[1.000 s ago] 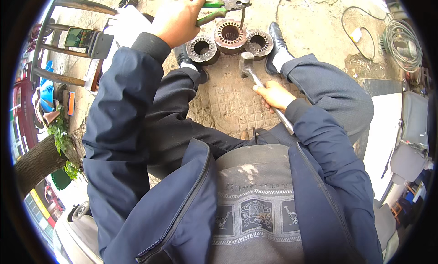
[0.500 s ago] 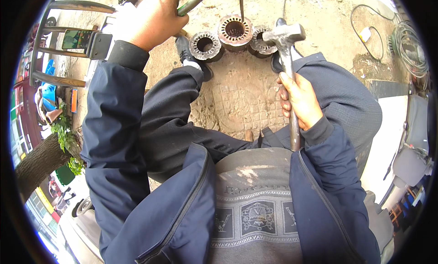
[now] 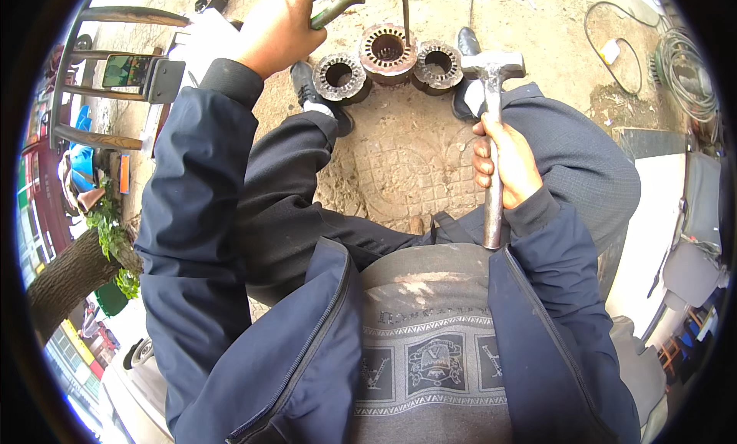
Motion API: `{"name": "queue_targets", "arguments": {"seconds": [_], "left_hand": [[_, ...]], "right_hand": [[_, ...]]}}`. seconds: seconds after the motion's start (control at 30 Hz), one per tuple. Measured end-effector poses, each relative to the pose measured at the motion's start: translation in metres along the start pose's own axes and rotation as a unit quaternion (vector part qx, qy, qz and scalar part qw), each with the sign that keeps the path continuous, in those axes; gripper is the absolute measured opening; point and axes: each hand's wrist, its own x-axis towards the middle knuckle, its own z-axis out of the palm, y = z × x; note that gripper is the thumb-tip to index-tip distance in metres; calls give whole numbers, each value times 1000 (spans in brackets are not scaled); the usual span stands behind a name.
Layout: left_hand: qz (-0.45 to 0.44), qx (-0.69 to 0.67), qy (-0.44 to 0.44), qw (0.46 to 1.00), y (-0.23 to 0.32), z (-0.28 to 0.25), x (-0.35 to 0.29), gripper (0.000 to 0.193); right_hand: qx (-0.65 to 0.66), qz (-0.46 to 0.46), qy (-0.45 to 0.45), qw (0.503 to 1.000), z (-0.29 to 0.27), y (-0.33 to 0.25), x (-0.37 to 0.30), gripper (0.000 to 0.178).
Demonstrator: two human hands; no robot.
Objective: The person sits on the ground and uses pliers and a hammer to repeatedly strike a metal rod inserted into a circular metal part. The person adjusts the rod and continues hammering the same part throughout the clip.
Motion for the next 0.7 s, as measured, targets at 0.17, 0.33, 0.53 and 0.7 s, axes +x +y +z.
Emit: {"name": "queue_targets", "arguments": {"seconds": [0.17,0.33,0.53,0.7], "left_hand": [[-33,3,-56,998,-5,1,4,55],[87,39,6,995,-9,20,15,48],[126,54,-52,989,-32,17,12,43],[154,185,11,970,-27,12,2,39]], "right_hand": [[6,9,8,1000,0,0,-1,31],[-84,-25,26,996,11,-19,-12,35],[-296,-278,-9,914,48,-111,-57,43],[-371,-455,-45,808,79,-164,-73,44]]}}
